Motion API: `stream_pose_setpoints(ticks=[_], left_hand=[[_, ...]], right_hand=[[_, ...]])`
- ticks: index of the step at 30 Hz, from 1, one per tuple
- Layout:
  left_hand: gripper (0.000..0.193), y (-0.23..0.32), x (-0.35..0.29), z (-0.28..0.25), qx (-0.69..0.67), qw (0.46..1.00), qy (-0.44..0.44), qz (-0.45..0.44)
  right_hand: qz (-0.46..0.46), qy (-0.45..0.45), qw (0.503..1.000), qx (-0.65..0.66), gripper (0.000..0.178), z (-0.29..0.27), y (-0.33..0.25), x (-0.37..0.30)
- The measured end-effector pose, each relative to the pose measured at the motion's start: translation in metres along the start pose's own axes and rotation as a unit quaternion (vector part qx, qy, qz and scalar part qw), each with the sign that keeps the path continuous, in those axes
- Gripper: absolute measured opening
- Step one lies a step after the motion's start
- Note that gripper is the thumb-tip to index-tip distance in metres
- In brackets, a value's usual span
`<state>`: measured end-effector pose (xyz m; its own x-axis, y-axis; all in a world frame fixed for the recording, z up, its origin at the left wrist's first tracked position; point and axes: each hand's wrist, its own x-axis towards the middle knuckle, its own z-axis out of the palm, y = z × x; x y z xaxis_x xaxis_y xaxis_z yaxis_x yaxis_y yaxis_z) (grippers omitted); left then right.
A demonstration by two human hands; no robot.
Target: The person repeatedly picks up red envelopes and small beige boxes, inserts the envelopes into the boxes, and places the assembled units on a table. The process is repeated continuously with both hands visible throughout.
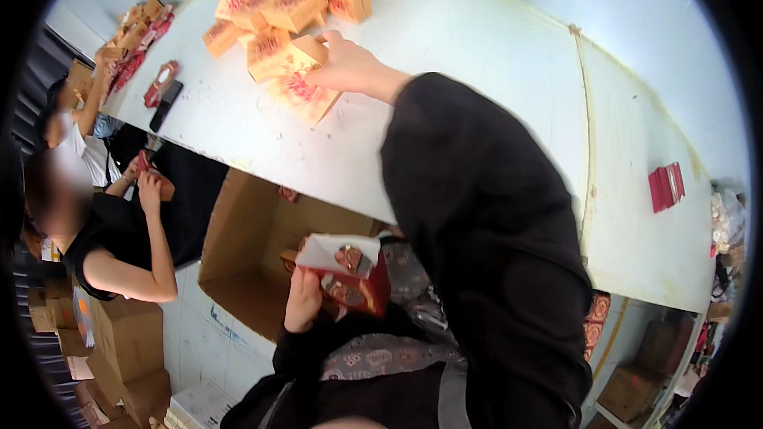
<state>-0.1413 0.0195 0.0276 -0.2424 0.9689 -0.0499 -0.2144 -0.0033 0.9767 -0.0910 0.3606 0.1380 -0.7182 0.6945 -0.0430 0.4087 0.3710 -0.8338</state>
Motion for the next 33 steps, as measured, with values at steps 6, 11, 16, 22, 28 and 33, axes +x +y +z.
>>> stream_pose_setpoints(ticks=[6,11,16,22,28,33], left_hand=[[0.075,0.012,0.002,0.042,0.017,0.998,-0.067,0.011],[0.07,-0.004,-0.008,0.084,0.028,0.976,-0.202,-0.082],[0.063,-0.013,-0.029,0.117,0.105,0.942,-0.302,-0.1],[0.058,-0.036,-0.046,0.139,0.118,0.93,-0.306,-0.166],[0.058,-0.041,-0.051,0.151,0.054,0.928,-0.307,-0.204],[0.066,-0.052,-0.056,0.154,0.015,0.926,-0.318,-0.202]], right_hand=[[-0.009,0.05,0.967,0.25,0.072,-0.008,-0.01,-0.245],[-0.045,0.17,0.929,0.325,0.098,0.003,0.018,-0.363],[0.028,0.261,0.938,0.225,0.086,0.014,0.048,-0.423],[0.078,0.268,0.909,0.311,0.083,0.016,0.069,-0.466],[0.111,0.297,0.892,0.322,0.079,0.022,0.074,-0.484],[0.148,0.287,0.829,0.456,0.079,0.032,0.104,-0.478]])
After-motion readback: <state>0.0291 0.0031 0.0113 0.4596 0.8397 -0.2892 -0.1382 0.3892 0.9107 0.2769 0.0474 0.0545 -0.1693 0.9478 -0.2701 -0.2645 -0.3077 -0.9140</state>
